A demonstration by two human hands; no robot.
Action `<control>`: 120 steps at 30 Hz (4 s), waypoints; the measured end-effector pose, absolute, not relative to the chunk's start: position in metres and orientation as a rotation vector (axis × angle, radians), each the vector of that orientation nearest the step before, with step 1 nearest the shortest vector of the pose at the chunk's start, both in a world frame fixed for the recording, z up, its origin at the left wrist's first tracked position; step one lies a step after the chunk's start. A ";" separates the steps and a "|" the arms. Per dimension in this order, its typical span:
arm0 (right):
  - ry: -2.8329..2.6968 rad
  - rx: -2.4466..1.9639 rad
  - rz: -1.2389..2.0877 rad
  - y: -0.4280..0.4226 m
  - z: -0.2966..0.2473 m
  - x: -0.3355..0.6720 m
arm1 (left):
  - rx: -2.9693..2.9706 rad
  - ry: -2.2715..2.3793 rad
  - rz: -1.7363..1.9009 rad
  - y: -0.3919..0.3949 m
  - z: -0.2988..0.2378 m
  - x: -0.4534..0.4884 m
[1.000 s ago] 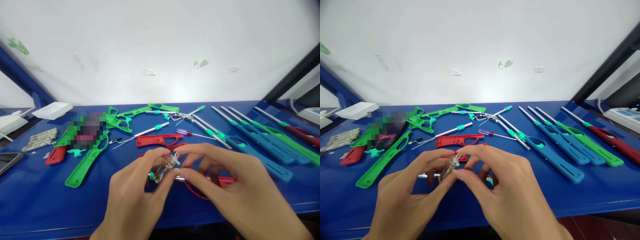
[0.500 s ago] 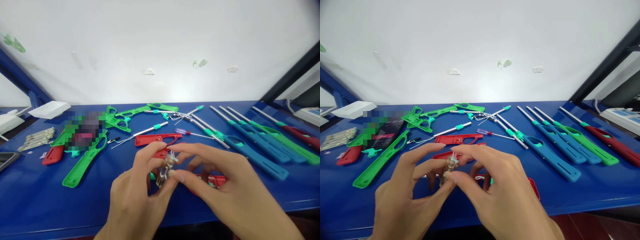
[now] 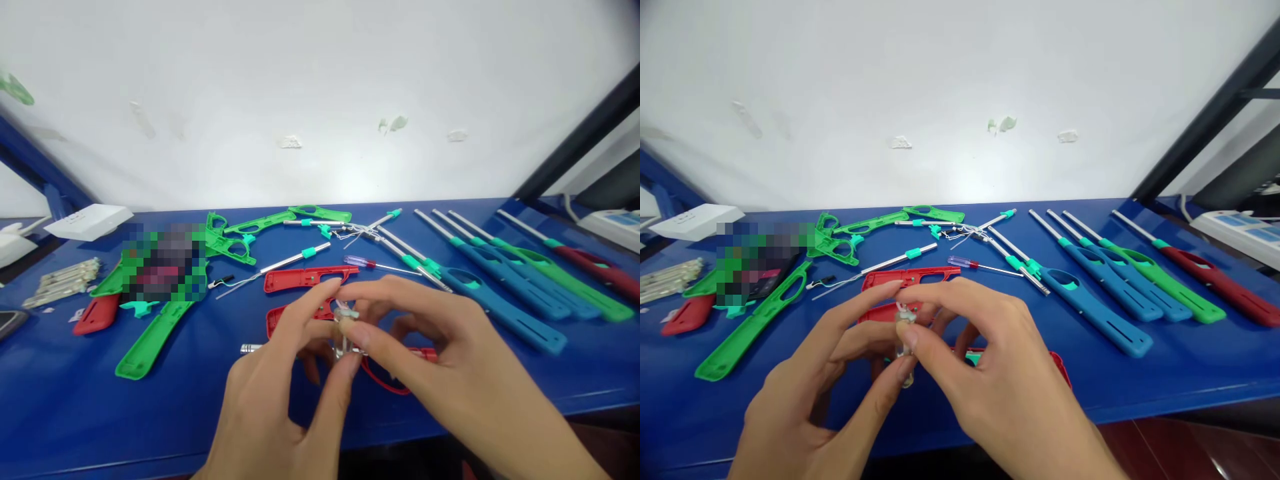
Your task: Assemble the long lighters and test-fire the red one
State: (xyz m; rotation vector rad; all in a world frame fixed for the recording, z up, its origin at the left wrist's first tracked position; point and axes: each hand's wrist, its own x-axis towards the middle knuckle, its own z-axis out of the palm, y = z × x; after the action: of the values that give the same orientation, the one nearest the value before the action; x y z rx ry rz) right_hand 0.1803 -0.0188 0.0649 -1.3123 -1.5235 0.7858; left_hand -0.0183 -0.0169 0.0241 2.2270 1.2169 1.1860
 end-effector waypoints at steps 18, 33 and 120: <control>-1.487 -1.315 0.733 -0.018 0.063 0.179 | 2.299 1.287 1.294 -0.012 0.026 -0.020; -1.470 -1.494 0.532 -0.029 0.071 0.251 | 2.401 1.146 1.284 -0.007 0.028 -0.018; -1.615 -1.741 0.136 -0.093 0.002 0.267 | 2.985 0.701 0.629 -0.006 -0.004 0.022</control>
State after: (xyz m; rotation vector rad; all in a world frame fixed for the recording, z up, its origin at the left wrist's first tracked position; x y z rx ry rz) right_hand 0.2670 -0.0930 0.0016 -1.7410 -1.6145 0.1365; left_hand 0.0223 -0.0064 -0.0043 2.9847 0.7006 0.6288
